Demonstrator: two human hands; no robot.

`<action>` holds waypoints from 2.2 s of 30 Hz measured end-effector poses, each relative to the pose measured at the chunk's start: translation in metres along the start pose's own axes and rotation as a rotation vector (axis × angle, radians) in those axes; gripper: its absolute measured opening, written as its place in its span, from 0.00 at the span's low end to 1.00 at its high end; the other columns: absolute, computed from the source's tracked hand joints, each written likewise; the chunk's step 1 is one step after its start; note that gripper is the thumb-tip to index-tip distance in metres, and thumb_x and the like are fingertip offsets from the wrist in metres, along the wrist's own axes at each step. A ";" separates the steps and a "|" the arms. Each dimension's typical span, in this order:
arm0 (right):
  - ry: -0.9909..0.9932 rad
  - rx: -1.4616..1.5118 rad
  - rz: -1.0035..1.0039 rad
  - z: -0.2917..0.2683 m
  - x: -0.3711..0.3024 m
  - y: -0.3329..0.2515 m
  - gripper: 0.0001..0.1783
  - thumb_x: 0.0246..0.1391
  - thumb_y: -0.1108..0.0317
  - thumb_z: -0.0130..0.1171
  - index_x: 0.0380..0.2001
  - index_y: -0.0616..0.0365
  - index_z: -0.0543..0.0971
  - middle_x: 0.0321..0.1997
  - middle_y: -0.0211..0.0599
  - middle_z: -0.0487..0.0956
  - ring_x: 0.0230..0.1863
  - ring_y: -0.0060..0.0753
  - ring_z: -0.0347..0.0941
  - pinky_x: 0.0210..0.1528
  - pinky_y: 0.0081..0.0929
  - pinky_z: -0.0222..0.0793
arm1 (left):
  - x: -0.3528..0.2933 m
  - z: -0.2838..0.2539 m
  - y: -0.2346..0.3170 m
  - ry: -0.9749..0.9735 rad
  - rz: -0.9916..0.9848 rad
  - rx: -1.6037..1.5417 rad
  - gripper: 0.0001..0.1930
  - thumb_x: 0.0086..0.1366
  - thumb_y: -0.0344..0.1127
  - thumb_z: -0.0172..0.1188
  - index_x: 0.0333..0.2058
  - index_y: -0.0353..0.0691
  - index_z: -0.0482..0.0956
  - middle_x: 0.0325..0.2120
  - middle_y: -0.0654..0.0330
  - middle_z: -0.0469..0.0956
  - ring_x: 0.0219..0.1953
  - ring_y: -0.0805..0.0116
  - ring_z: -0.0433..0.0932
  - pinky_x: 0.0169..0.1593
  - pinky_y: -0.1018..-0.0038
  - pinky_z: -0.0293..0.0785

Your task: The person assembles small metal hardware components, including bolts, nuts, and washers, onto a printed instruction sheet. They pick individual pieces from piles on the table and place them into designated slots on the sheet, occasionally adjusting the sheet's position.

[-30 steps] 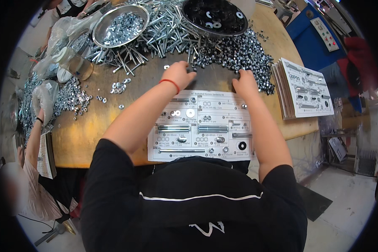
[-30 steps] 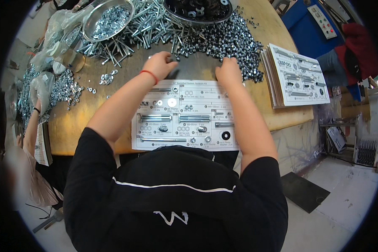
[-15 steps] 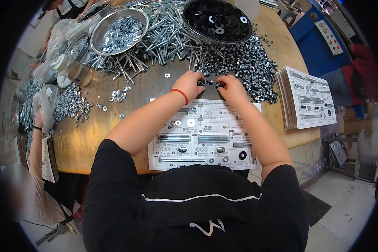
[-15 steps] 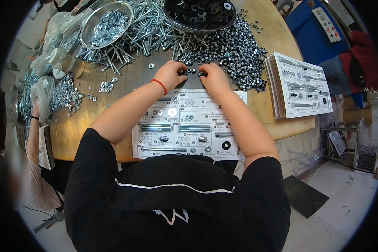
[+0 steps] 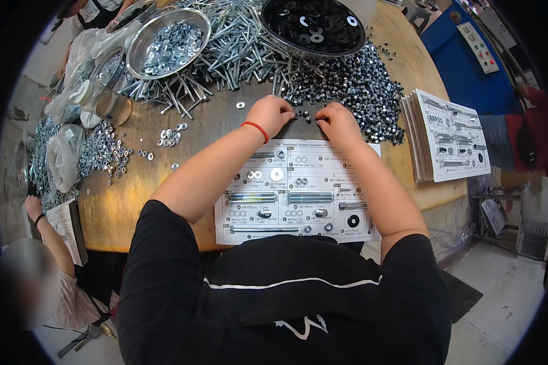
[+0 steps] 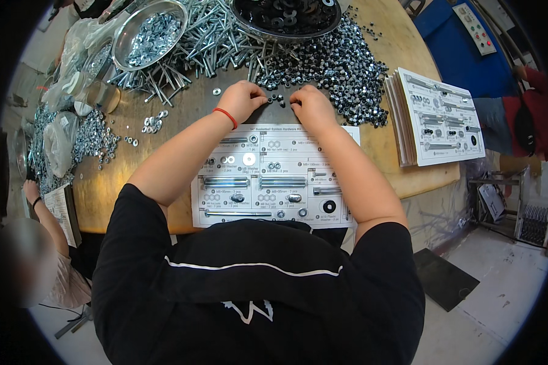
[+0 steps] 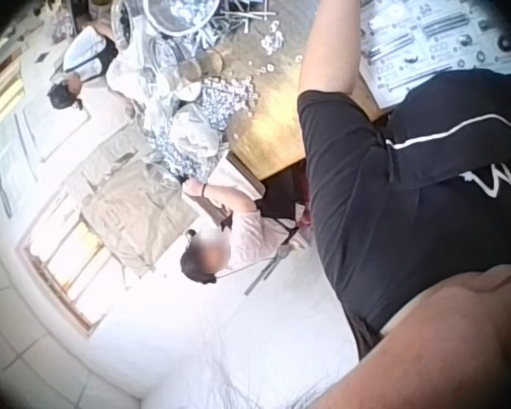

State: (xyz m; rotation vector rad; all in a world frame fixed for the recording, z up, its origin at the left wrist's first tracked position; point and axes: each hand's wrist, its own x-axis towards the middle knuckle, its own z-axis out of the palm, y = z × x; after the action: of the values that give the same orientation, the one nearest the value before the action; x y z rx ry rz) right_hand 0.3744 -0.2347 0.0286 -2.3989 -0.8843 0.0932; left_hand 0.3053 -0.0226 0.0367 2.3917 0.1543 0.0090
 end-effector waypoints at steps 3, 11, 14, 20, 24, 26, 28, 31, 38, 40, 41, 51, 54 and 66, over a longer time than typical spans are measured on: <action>0.019 -0.030 0.031 -0.002 -0.001 -0.003 0.07 0.50 0.68 0.63 0.34 0.57 0.83 0.38 0.40 0.79 0.42 0.45 0.76 0.45 0.37 0.73 | 0.003 0.004 -0.014 0.075 -0.007 0.056 0.10 0.61 0.38 0.64 0.37 0.40 0.85 0.38 0.52 0.80 0.41 0.53 0.79 0.48 0.64 0.74; 0.027 0.036 -0.075 0.000 -0.005 -0.006 0.07 0.50 0.69 0.63 0.33 0.57 0.84 0.39 0.39 0.80 0.42 0.45 0.76 0.47 0.36 0.72 | -0.009 0.008 0.005 0.104 0.173 0.092 0.13 0.59 0.35 0.65 0.43 0.42 0.83 0.41 0.55 0.78 0.46 0.54 0.77 0.52 0.65 0.73; 0.118 -0.088 -0.085 0.001 -0.006 -0.012 0.07 0.49 0.69 0.64 0.32 0.55 0.84 0.39 0.36 0.80 0.45 0.43 0.75 0.48 0.36 0.72 | -0.006 0.018 0.004 0.091 0.232 0.114 0.14 0.57 0.35 0.66 0.44 0.43 0.83 0.41 0.56 0.78 0.48 0.55 0.75 0.54 0.65 0.71; 0.095 -0.107 -0.349 0.012 0.001 -0.020 0.07 0.44 0.68 0.66 0.30 0.51 0.84 0.35 0.32 0.78 0.42 0.41 0.73 0.45 0.38 0.71 | 0.005 0.027 -0.004 0.120 0.292 0.113 0.10 0.57 0.33 0.64 0.39 0.42 0.84 0.36 0.56 0.79 0.45 0.54 0.76 0.51 0.63 0.72; 0.157 -0.169 -0.353 0.020 0.005 -0.017 0.04 0.46 0.67 0.63 0.27 0.53 0.83 0.32 0.29 0.77 0.42 0.40 0.73 0.43 0.39 0.69 | 0.006 0.024 -0.004 0.102 0.317 0.107 0.07 0.57 0.32 0.62 0.36 0.41 0.84 0.34 0.55 0.79 0.43 0.52 0.77 0.49 0.62 0.73; 0.168 -0.211 -0.384 0.022 0.006 -0.021 0.04 0.47 0.67 0.62 0.26 0.54 0.82 0.31 0.30 0.77 0.40 0.40 0.73 0.43 0.40 0.69 | 0.006 0.022 -0.005 0.092 0.290 0.117 0.07 0.58 0.31 0.62 0.35 0.41 0.84 0.35 0.54 0.79 0.43 0.52 0.77 0.49 0.62 0.73; 0.173 -0.242 -0.397 0.025 0.007 -0.025 0.04 0.48 0.67 0.61 0.26 0.54 0.82 0.31 0.30 0.78 0.39 0.41 0.73 0.43 0.40 0.69 | 0.005 0.021 -0.006 0.082 0.266 0.134 0.07 0.58 0.31 0.61 0.35 0.41 0.84 0.35 0.54 0.79 0.43 0.52 0.77 0.49 0.62 0.73; 0.189 -0.190 -0.383 0.025 0.012 -0.024 0.04 0.49 0.68 0.60 0.26 0.53 0.83 0.32 0.31 0.79 0.38 0.42 0.75 0.42 0.40 0.70 | -0.003 0.012 -0.008 0.050 0.222 0.146 0.07 0.58 0.31 0.60 0.36 0.40 0.84 0.37 0.53 0.79 0.44 0.51 0.77 0.49 0.62 0.73; 0.149 0.055 0.000 -0.016 0.014 -0.001 0.09 0.49 0.74 0.59 0.35 0.57 0.84 0.39 0.40 0.80 0.44 0.45 0.76 0.49 0.37 0.72 | -0.023 -0.005 -0.019 0.014 0.142 0.160 0.08 0.61 0.31 0.60 0.38 0.40 0.84 0.38 0.53 0.79 0.44 0.51 0.77 0.50 0.63 0.73; 0.020 0.077 -0.033 -0.013 0.012 -0.001 0.10 0.48 0.74 0.60 0.36 0.56 0.84 0.41 0.40 0.80 0.45 0.45 0.75 0.50 0.37 0.72 | -0.024 -0.007 -0.019 0.004 0.107 0.157 0.08 0.61 0.32 0.60 0.38 0.41 0.84 0.39 0.53 0.79 0.45 0.52 0.77 0.51 0.63 0.73; 0.012 0.050 -0.113 -0.009 0.011 -0.006 0.13 0.46 0.73 0.62 0.38 0.54 0.84 0.41 0.38 0.79 0.46 0.45 0.75 0.51 0.36 0.72 | -0.024 -0.007 -0.018 -0.002 0.090 0.158 0.08 0.61 0.32 0.60 0.38 0.41 0.84 0.39 0.52 0.79 0.45 0.51 0.77 0.51 0.62 0.73; 0.038 -0.180 -0.312 0.023 0.032 -0.018 0.07 0.50 0.69 0.61 0.34 0.55 0.84 0.36 0.35 0.79 0.43 0.44 0.75 0.47 0.39 0.72 | -0.049 -0.033 -0.029 0.126 0.047 0.083 0.09 0.59 0.31 0.63 0.39 0.37 0.83 0.37 0.53 0.79 0.38 0.55 0.80 0.44 0.67 0.76; 0.054 -0.202 -0.239 0.020 0.031 -0.007 0.07 0.51 0.68 0.61 0.33 0.55 0.84 0.36 0.36 0.79 0.43 0.44 0.75 0.47 0.39 0.72 | -0.073 -0.054 -0.037 0.202 0.016 0.020 0.10 0.58 0.30 0.65 0.39 0.36 0.82 0.37 0.54 0.80 0.37 0.59 0.81 0.43 0.69 0.77; -0.022 -0.054 -0.153 0.006 0.001 -0.011 0.10 0.53 0.69 0.60 0.37 0.61 0.83 0.40 0.43 0.79 0.45 0.48 0.75 0.49 0.37 0.71 | -0.190 -0.083 -0.058 0.377 -0.128 -0.161 0.08 0.58 0.25 0.64 0.38 0.35 0.81 0.34 0.58 0.78 0.35 0.68 0.78 0.40 0.74 0.76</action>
State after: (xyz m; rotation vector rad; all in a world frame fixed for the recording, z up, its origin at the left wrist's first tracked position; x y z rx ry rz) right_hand 0.3676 -0.2247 0.0294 -2.3739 -1.0904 0.0370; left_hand 0.1059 0.0540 0.0662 2.1934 0.4651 0.3991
